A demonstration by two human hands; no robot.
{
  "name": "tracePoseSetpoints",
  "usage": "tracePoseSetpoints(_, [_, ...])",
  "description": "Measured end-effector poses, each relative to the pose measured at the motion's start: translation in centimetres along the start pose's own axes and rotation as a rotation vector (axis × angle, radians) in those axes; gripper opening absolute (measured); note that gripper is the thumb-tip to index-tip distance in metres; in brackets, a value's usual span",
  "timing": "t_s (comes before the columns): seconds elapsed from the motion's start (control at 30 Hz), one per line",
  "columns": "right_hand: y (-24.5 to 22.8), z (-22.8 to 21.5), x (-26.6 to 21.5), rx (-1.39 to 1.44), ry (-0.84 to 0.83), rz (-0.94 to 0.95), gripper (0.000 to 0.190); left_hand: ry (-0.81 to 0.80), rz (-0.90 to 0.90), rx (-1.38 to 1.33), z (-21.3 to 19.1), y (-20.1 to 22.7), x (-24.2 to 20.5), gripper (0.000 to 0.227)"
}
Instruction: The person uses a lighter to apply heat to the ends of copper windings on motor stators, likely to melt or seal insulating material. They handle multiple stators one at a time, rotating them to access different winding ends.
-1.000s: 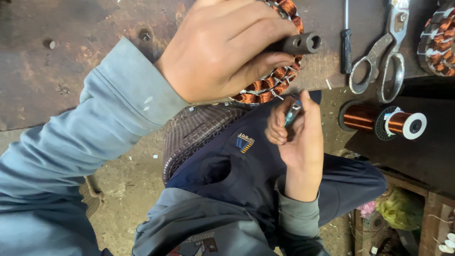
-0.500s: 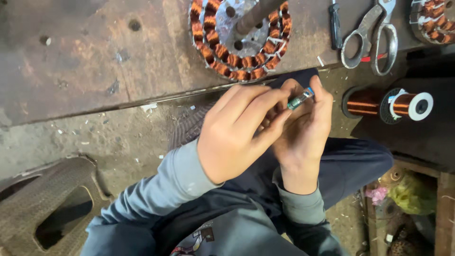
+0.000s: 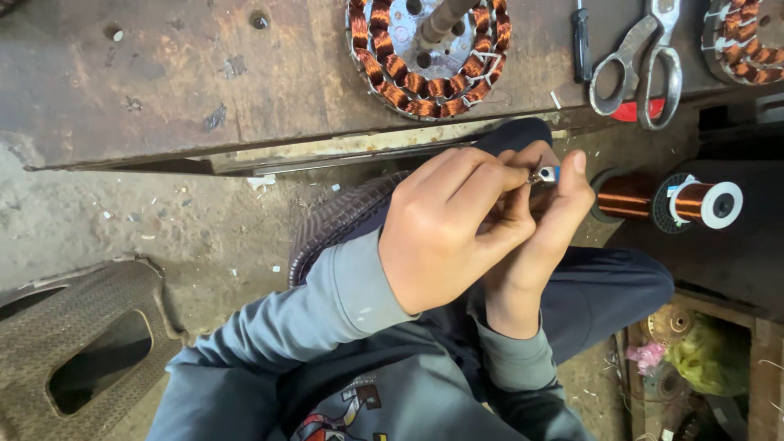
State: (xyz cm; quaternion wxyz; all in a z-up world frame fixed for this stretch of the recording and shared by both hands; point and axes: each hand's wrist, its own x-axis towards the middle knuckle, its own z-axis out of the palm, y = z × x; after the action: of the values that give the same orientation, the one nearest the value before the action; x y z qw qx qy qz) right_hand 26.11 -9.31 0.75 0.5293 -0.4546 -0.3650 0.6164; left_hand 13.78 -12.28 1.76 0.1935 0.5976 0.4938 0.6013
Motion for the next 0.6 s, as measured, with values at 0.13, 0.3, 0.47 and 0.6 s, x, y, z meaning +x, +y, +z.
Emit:
tracePoseSetpoints(0.13, [0.2, -0.5, 0.2, 0.018, -0.054, -0.025, 0.051, 0.0, -0.069, -0.071, 0.1, 0.6, 0.2, 0.028])
tracePoseSetpoints(0.3, [0.4, -0.8, 0.2, 0.041, -0.087, 0.009, 0.049, -0.038, -0.116, -0.076, -0.1, 0.8, 0.3, 0.023])
tracePoseSetpoints(0.47, [1.3, -0.6, 1.6, 0.201, -0.025, 0.161, 0.048, -0.046, 0.084, 0.002, -2.2, -1.1, 1.5, 0.019])
tracePoseSetpoints(0.6, [3.3, -0.4, 3.3, 0.11, -0.22, 0.285, 0.053, 0.062, 0.296, 0.164, -5.9, -4.5, 6.2, 0.015])
